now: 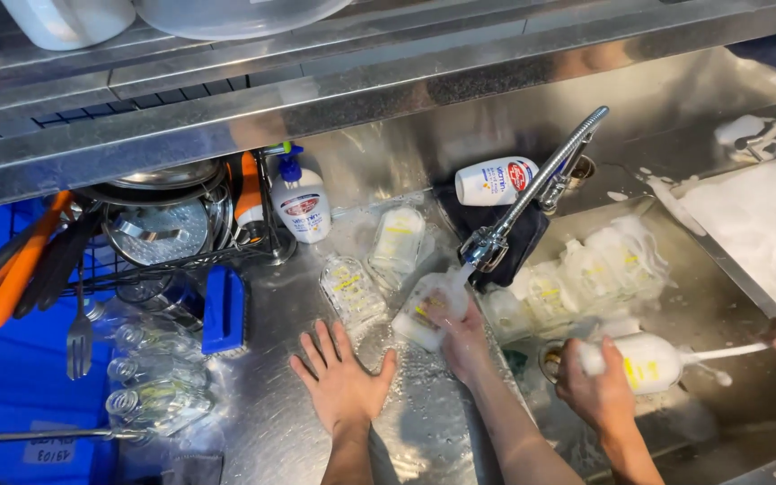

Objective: Rinsing small plastic bottles using an industrial bottle rinser in a stainless steel sink.

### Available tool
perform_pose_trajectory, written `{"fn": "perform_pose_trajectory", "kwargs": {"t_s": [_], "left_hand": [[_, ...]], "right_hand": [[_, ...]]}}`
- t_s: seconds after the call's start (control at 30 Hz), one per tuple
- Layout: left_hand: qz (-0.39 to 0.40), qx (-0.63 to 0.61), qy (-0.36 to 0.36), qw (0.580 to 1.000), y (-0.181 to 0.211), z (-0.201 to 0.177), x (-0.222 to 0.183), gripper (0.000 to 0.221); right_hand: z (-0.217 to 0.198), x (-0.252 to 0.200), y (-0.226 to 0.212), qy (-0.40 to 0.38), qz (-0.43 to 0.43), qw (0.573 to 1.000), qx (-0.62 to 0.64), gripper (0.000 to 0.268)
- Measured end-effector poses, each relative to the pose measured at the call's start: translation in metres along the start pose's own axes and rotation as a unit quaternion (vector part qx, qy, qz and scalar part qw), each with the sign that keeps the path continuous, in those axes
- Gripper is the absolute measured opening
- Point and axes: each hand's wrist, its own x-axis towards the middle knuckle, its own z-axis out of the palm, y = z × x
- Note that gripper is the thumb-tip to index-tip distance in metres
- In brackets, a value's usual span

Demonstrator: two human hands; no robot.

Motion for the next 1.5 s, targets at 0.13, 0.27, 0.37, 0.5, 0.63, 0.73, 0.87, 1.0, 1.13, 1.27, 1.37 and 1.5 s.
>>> {"fn": "perform_pose_trajectory", "kwargs": {"t_s": [0.13,0.27,0.37,0.5,0.63,0.73,0.87,1.0,1.13,1.27,1.37,1.5], "left_hand": [[0.005,-0.002,0.011,1.0,0.0,0.006,0.001,0.112],[0.003,-0.007,0.011,1.0,0.0,0.003,-0.002,0.112],[0.007,-0.019,0.008,1.0,0.0,0.001,-0.001,0.111],[0.014,-0.005,0.011,1.0,-0.006,0.009,-0.001,0.1],[0.151,-0.206,0.234,0.938,0.002,0.007,-0.014,0.068],[0.214,-0.339,0.102,0.91,0.042,-0.028,-0.019,0.065],[0.114,-0.396,-0.22,0.884,0.088,-0.032,0.02,0.091],[0.132,-0.318,-0.244,0.907,0.087,-0.03,0.042,0.098],[-0.105,-0.75,-0.3,0.58,0.078,-0.065,0.025,0.079],[-0.233,-0.787,-0.286,0.495,0.07,-0.045,0.047,0.073],[-0.202,-0.792,-0.319,0.479,0.067,-0.081,0.025,0.055],[-0.228,-0.807,-0.276,0.469,0.064,-0.079,0.021,0.065]], "right_hand": [[0.002,-0.008,-0.008,0.03,0.024,0.999,-0.009,0.056],[-0.004,-0.015,-0.011,-0.041,-0.001,0.999,0.029,0.038],[0.007,-0.014,-0.015,-0.079,-0.037,0.996,-0.007,0.048],[0.008,-0.016,-0.019,0.008,0.025,0.999,-0.036,0.057],[0.001,-0.017,-0.03,0.005,0.04,0.999,-0.03,0.053],[-0.012,-0.019,-0.018,-0.001,0.037,0.998,-0.059,0.051],[-0.01,-0.019,-0.024,-0.001,-0.083,0.973,-0.215,0.042],[-0.077,-0.01,-0.013,0.043,-0.185,0.85,-0.492,0.039],[-0.067,-0.008,-0.004,0.043,-0.243,0.793,-0.557,0.041],[-0.066,-0.001,0.005,0.006,-0.292,0.744,-0.601,0.032],[-0.047,-0.007,0.0,-0.009,-0.245,0.691,-0.68,0.033],[-0.034,-0.023,-0.001,-0.007,-0.202,0.62,-0.758,0.043]]}}
